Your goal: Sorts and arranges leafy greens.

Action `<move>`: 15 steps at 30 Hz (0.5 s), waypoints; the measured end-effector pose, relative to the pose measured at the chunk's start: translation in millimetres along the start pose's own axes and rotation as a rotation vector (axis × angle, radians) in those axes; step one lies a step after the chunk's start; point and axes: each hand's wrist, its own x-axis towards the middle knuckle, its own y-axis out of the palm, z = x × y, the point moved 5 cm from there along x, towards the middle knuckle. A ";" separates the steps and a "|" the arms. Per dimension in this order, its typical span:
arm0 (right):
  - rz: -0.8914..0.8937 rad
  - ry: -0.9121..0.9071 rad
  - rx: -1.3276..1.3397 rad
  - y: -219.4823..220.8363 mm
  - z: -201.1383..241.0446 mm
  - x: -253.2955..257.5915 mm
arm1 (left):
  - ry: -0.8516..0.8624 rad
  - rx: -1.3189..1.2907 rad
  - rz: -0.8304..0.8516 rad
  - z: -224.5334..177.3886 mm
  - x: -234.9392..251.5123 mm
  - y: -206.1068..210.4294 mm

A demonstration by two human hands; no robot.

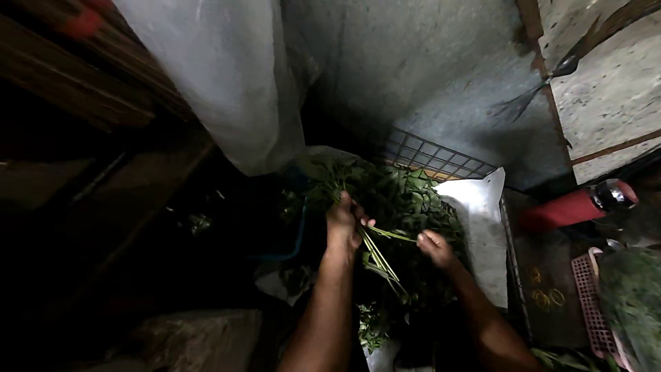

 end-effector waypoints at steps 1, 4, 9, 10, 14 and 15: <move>-0.109 0.055 -0.087 -14.6 -10.9 5.6 | 0.010 0.030 0.002 -1.2 0.7 -0.9; -0.347 0.331 -0.459 -40.8 -29.5 12.1 | 0.036 0.093 0.032 -8.8 1.0 -3.4; -0.002 0.244 -0.611 26.1 -31.4 15.3 | 0.057 0.186 -0.002 -9.7 5.2 -5.8; 0.128 0.293 -0.636 47.3 -30.3 14.1 | 0.059 0.199 -0.009 -9.1 6.2 -5.7; 0.280 0.535 -0.820 98.7 -31.2 5.4 | 0.055 0.213 -0.051 -8.5 8.6 -4.9; 0.267 0.560 -0.843 100.9 -33.6 3.9 | 0.050 0.205 -0.055 -8.1 8.7 -4.6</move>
